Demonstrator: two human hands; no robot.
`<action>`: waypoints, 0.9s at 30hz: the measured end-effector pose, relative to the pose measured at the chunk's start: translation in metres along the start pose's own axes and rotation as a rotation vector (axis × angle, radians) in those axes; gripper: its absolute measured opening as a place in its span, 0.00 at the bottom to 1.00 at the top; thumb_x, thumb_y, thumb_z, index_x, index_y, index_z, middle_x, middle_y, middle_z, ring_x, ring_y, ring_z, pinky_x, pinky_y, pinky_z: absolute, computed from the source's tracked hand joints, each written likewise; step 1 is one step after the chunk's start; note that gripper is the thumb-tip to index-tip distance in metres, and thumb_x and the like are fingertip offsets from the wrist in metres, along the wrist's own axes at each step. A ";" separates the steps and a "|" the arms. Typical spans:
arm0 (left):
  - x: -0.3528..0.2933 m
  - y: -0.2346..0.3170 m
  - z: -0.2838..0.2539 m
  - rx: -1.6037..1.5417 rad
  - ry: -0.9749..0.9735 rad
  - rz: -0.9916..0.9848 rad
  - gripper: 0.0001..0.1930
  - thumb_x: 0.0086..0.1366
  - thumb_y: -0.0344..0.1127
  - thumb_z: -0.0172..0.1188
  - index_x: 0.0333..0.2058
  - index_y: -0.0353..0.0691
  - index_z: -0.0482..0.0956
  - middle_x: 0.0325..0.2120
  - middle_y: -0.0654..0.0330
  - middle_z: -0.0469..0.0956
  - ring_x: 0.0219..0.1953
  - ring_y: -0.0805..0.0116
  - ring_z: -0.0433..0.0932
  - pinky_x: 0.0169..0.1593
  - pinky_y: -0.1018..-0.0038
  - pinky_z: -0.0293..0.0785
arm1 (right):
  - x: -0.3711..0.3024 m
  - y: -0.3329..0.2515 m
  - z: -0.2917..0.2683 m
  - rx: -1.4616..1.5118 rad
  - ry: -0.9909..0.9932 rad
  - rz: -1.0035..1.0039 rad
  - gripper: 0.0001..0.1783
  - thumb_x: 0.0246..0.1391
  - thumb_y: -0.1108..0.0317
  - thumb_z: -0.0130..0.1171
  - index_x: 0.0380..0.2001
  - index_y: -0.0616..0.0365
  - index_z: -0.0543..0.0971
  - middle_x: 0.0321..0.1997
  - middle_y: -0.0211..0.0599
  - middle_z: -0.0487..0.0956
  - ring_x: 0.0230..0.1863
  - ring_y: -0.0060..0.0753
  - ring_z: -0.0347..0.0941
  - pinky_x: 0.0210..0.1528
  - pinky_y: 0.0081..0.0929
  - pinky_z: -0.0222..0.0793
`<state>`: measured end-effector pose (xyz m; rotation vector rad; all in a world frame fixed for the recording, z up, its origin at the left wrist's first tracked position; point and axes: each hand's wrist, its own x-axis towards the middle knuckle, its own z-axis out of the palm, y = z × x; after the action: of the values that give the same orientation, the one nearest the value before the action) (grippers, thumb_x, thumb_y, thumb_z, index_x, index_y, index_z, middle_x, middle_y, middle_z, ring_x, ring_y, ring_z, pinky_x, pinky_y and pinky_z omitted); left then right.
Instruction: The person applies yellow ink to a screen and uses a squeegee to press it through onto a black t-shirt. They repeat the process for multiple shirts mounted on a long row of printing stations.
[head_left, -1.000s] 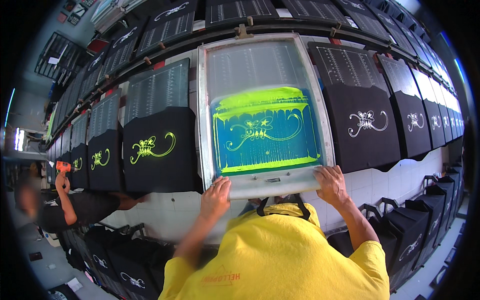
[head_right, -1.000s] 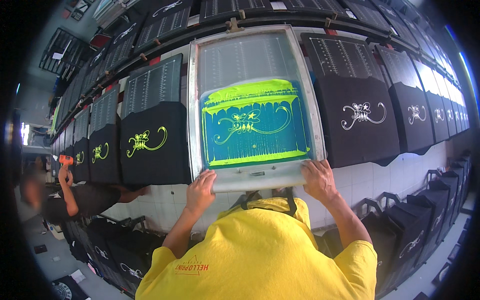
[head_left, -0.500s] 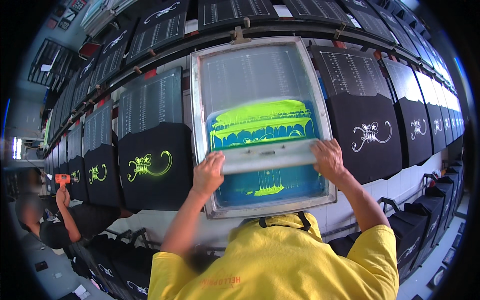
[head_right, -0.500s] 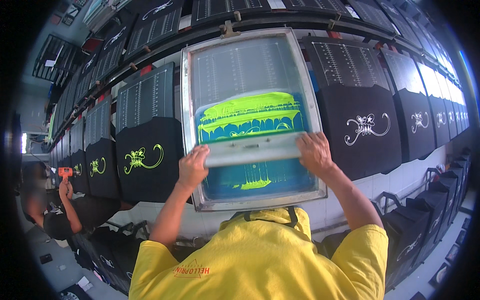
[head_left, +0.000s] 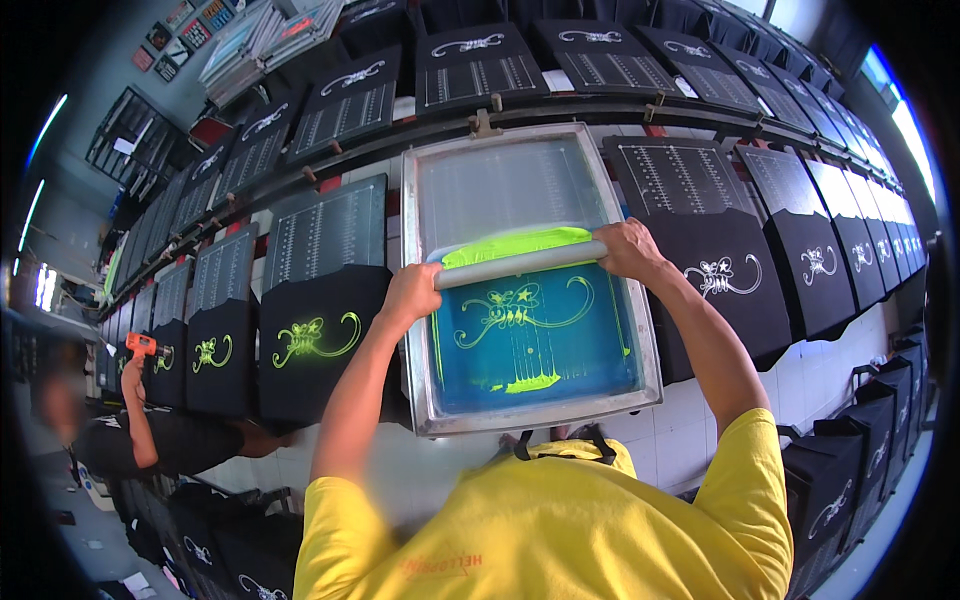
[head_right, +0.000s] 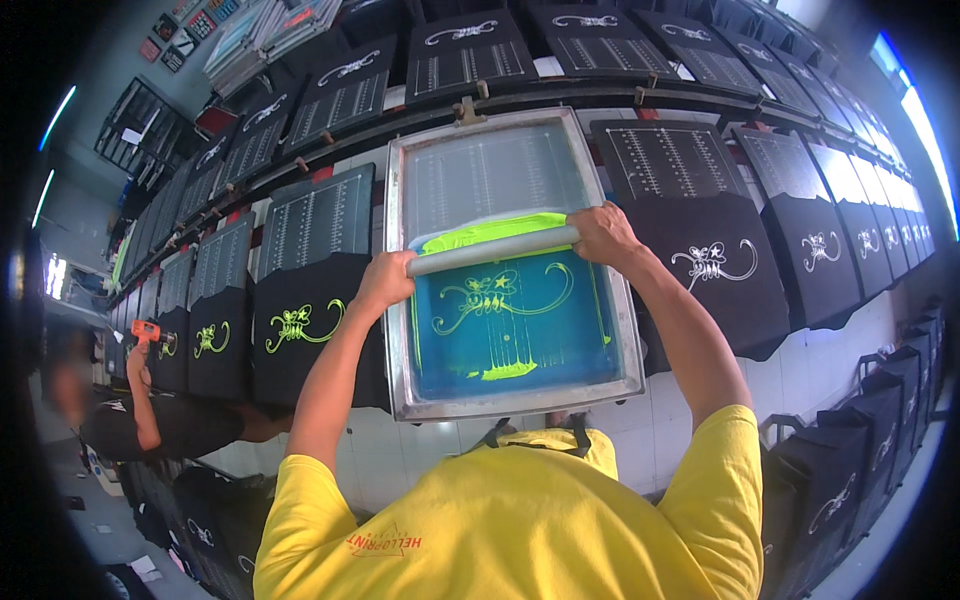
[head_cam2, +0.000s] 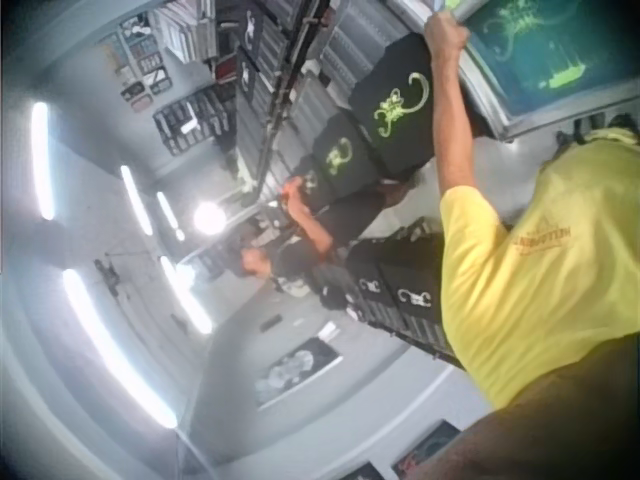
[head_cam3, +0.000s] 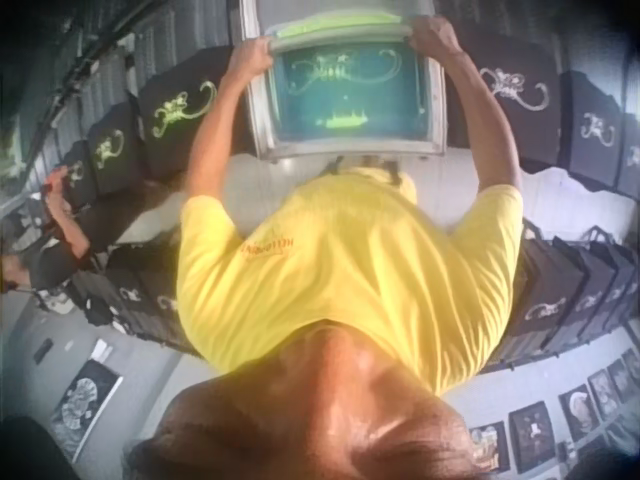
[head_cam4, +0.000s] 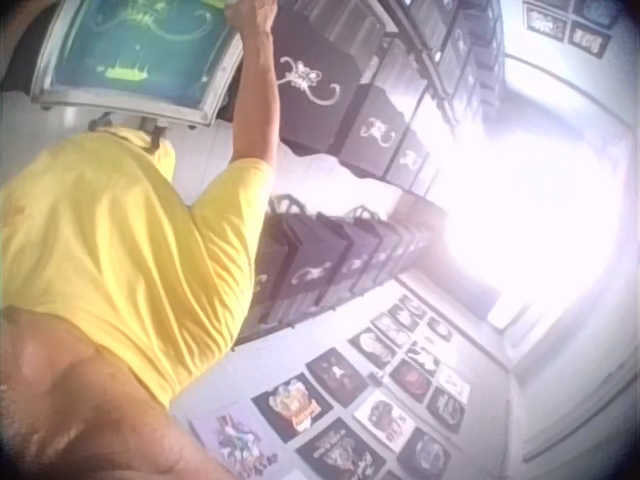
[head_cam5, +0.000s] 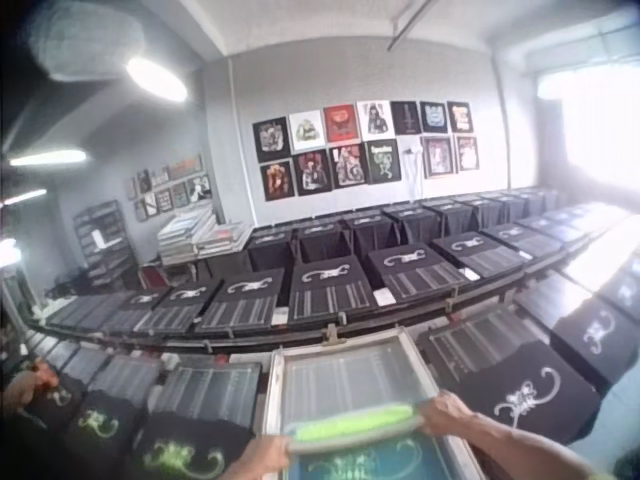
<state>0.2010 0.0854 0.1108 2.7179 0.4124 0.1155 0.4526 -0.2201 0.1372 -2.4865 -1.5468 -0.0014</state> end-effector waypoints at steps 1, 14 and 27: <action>-0.003 0.000 -0.003 0.017 0.010 -0.006 0.14 0.47 0.24 0.57 0.35 0.40 0.81 0.27 0.46 0.80 0.33 0.42 0.80 0.39 0.53 0.76 | 0.000 -0.003 -0.007 -0.015 0.006 -0.006 0.12 0.33 0.74 0.62 0.29 0.56 0.80 0.30 0.42 0.81 0.36 0.48 0.78 0.45 0.43 0.70; -0.157 0.044 0.020 -0.047 0.168 0.089 0.20 0.44 0.22 0.58 0.40 0.39 0.80 0.42 0.57 0.81 0.45 0.55 0.80 0.45 0.63 0.79 | -0.153 -0.077 0.003 0.040 0.169 -0.130 0.19 0.24 0.74 0.68 0.28 0.56 0.76 0.32 0.34 0.78 0.37 0.38 0.76 0.41 0.36 0.67; -0.233 0.061 0.088 0.076 0.131 0.085 0.25 0.48 0.21 0.55 0.49 0.37 0.73 0.55 0.58 0.70 0.60 0.56 0.67 0.63 0.59 0.64 | -0.236 -0.111 0.046 0.015 0.019 0.009 0.38 0.35 0.54 0.72 0.49 0.63 0.73 0.57 0.45 0.70 0.59 0.47 0.64 0.58 0.44 0.61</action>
<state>0.0075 -0.0710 0.0478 2.8127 0.3441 0.3091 0.2433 -0.3739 0.0860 -2.4742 -1.5228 -0.0124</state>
